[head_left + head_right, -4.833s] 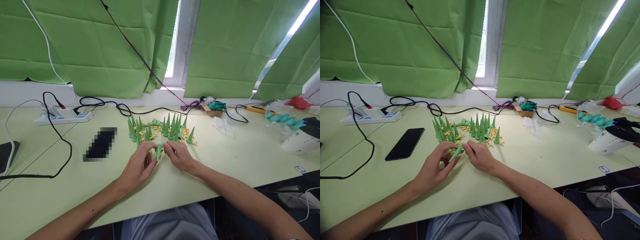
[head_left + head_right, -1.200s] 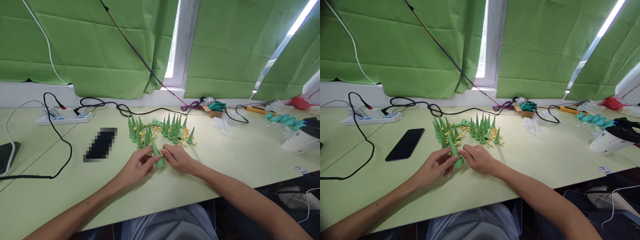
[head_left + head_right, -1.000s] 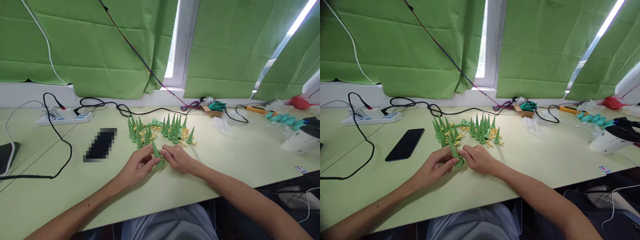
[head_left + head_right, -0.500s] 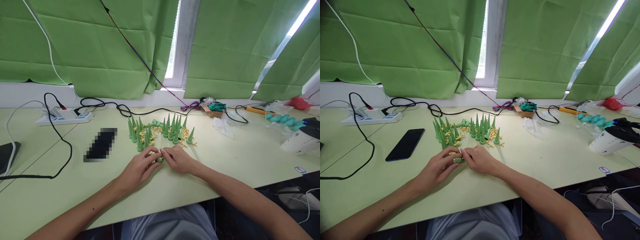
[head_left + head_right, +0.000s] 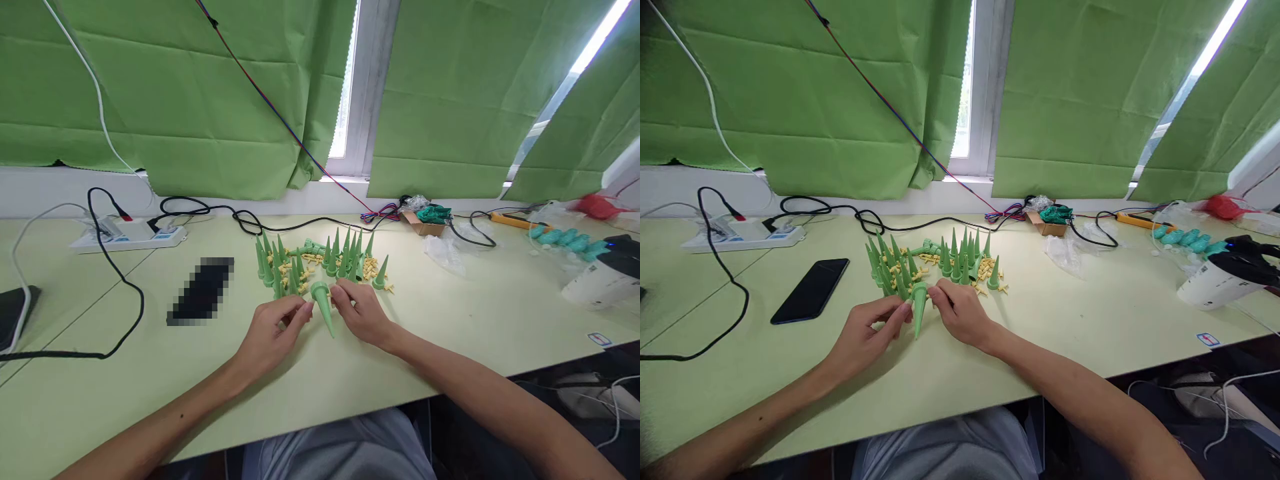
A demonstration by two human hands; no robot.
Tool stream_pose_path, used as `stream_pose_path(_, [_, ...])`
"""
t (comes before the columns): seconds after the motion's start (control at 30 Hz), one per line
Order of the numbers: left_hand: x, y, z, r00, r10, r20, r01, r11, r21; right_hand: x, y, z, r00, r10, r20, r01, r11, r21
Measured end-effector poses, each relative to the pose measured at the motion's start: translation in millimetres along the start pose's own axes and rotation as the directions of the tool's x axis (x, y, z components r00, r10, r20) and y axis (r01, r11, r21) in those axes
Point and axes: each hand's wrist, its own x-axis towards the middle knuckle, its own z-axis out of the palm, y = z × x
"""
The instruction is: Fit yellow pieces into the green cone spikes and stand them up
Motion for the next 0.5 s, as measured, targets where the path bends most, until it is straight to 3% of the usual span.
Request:
stream_pose_path(0.1, [1.4, 0.4, 0.5, 0.975, -0.141, 0.17, 0.17, 0.97, -0.173, -0.7, 0.3, 0.0, 0.998, -0.05, 0.044, 0.048, 0.998, 0.039])
stream_pose_path(0.2, [1.4, -1.6, 1.9, 0.944, -0.17, 0.284, 0.256, 0.919, -0.299, -1.8, 1.2, 0.5, 0.991, -0.082, 0.104, 0.071, 0.992, 0.102])
stream_pose_path(0.5, [3.3, -0.4, 0.0, 0.943, -0.163, 0.29, 0.264, 0.897, -0.355, -3.0, 2.8, 0.0, 0.976, -0.058, 0.209, 0.027, 0.989, 0.149])
